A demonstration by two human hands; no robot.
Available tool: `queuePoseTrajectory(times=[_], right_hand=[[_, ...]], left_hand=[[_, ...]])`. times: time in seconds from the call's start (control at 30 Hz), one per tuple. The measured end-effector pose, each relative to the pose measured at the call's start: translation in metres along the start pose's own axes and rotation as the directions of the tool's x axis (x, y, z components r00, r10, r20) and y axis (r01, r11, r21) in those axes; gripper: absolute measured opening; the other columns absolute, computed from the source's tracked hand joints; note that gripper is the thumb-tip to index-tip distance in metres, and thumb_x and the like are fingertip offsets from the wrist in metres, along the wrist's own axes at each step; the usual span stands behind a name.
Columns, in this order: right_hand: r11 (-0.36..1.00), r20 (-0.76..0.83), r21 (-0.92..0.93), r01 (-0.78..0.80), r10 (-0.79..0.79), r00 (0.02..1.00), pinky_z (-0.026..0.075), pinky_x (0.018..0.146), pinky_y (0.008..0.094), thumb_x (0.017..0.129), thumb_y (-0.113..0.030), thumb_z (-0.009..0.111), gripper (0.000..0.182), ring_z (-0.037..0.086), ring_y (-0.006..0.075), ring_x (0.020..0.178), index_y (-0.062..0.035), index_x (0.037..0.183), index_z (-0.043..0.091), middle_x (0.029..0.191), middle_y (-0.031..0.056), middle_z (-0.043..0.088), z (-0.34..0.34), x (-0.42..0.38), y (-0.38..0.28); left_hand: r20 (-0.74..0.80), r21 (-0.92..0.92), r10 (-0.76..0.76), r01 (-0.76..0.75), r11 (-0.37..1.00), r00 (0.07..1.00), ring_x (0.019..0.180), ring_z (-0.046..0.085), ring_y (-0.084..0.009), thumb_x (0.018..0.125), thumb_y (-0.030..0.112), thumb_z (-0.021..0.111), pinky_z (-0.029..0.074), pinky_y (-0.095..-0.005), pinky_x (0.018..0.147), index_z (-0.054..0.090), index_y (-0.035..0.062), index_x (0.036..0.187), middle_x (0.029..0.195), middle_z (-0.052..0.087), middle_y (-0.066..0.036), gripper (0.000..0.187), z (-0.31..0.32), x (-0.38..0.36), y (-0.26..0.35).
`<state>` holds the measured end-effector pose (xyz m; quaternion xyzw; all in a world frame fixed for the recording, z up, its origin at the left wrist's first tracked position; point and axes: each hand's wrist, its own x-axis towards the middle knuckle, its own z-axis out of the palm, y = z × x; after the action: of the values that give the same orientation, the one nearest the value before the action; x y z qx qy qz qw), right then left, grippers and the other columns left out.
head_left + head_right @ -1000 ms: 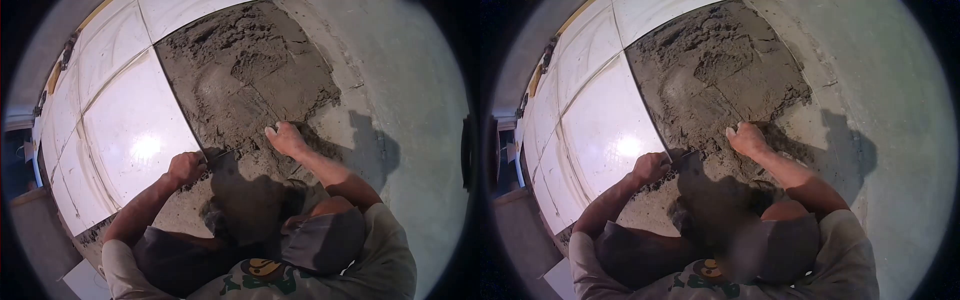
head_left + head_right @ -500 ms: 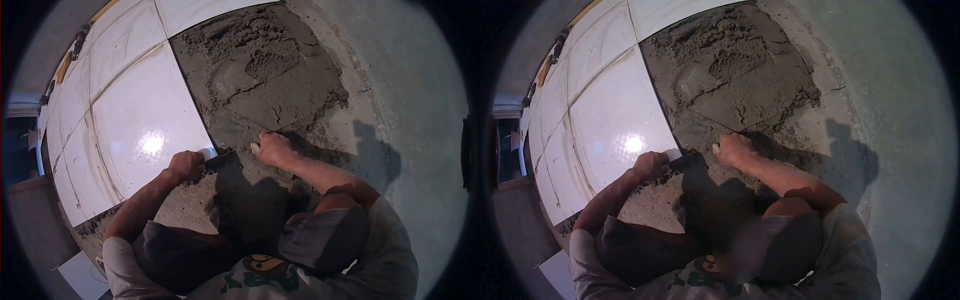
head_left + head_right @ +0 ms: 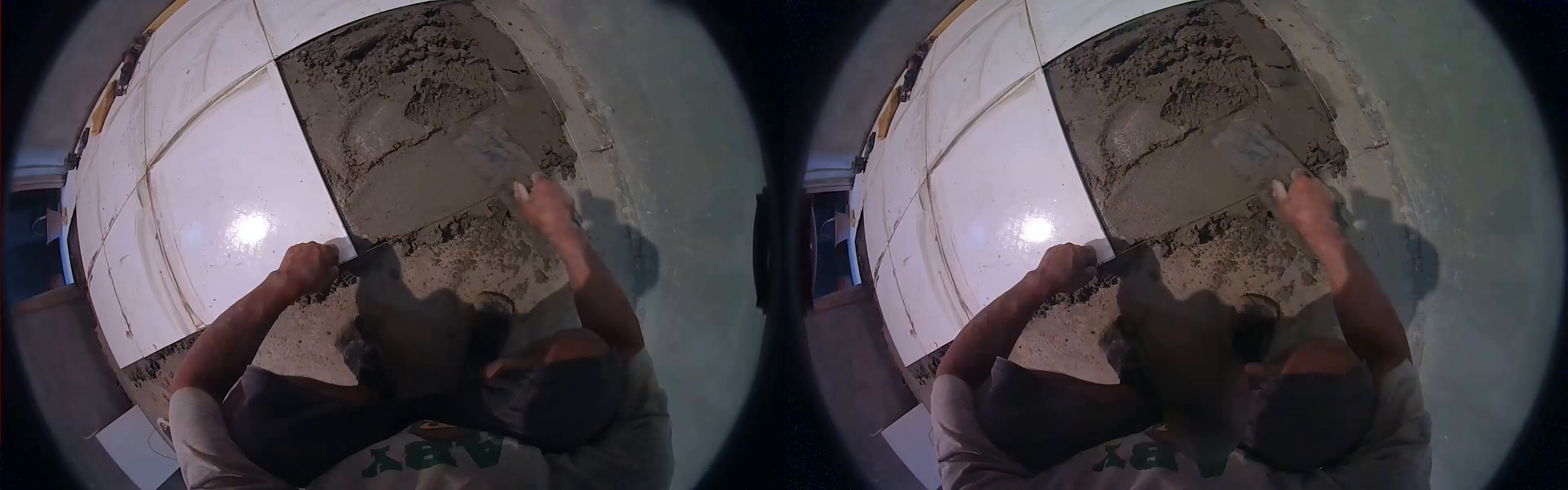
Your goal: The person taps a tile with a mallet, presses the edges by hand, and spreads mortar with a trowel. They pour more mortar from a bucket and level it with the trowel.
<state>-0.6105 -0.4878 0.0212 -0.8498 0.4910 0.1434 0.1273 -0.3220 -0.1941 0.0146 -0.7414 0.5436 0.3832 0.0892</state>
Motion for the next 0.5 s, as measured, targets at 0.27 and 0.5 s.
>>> queuePoseTrajectory(times=[0.27, 0.5], right_hand=[[0.977, 0.205, 0.081, 0.198, -0.211, 0.956, 0.051, 0.075, 0.0474, 0.089, -0.038, 0.058, 0.045, 0.065, 0.0392, 0.083, 0.0037, 0.105, 0.056, 0.082, 0.0235, 0.065, 0.009, -0.052, -0.102], [0.846, 0.098, -0.027, 0.533, -0.528, 0.844, 0.052, 0.067, 0.0469, 0.089, -0.038, 0.057, 0.039, 0.065, 0.0376, 0.069, 0.0004, 0.095, 0.054, 0.068, 0.0193, 0.064, 0.015, -0.051, -0.107]], left_hand=[[-0.057, 0.001, -0.029, 0.029, 1.000, 0.998, 0.083, 0.065, -0.0364, 0.078, 0.022, 0.060, 0.052, -0.0458, 0.075, 0.064, 0.0060, 0.091, 0.084, 0.067, -0.018, 0.021, 0.006, -0.001, -0.002], [-0.067, -0.063, 0.009, -0.014, 0.998, 0.998, 0.083, 0.065, -0.0377, 0.078, 0.022, 0.056, 0.052, -0.0464, 0.077, 0.063, 0.0035, 0.090, 0.085, 0.067, -0.021, 0.023, 0.003, -0.014, -0.002]])
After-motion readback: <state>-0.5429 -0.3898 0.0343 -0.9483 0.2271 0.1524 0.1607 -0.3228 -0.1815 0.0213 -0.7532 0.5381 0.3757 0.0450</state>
